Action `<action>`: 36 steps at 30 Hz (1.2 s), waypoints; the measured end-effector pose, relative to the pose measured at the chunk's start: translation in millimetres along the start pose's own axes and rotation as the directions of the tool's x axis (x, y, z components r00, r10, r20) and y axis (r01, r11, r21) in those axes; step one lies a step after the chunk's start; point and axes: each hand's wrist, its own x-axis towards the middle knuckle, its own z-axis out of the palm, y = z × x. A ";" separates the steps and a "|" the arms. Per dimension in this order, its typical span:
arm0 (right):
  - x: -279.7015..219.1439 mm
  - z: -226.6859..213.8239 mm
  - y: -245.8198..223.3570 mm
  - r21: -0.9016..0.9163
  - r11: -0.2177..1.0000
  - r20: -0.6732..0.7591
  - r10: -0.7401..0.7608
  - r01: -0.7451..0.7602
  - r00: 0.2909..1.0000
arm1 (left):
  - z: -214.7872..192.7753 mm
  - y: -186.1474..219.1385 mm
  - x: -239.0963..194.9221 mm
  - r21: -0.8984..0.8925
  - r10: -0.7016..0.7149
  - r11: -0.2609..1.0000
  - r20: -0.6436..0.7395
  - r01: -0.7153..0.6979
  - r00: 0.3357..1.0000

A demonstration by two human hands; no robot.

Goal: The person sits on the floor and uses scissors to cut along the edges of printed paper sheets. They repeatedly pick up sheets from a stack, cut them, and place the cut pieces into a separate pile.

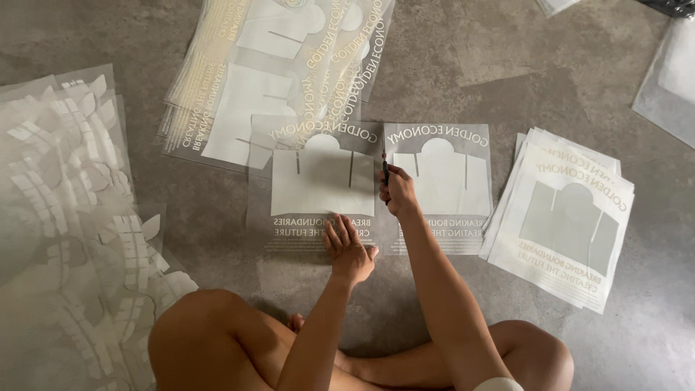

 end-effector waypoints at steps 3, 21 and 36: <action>7.6 5.4 -9.0 -0.017 1.000 -0.006 -0.010 0.010 1.000 | 2.1 1.2 -0.3 -0.006 0.004 1.000 -0.001 -0.004 1.000; -166.6 -61.9 52.6 -0.404 0.874 0.010 -0.289 0.269 0.957 | 14.4 -23.4 7.9 -0.141 0.106 0.977 -0.334 -0.161 0.937; -176.1 -142.4 90.0 -0.795 0.407 0.068 -0.676 0.449 0.734 | -79.3 -150.8 4.6 0.023 -0.220 0.970 -0.332 0.241 0.917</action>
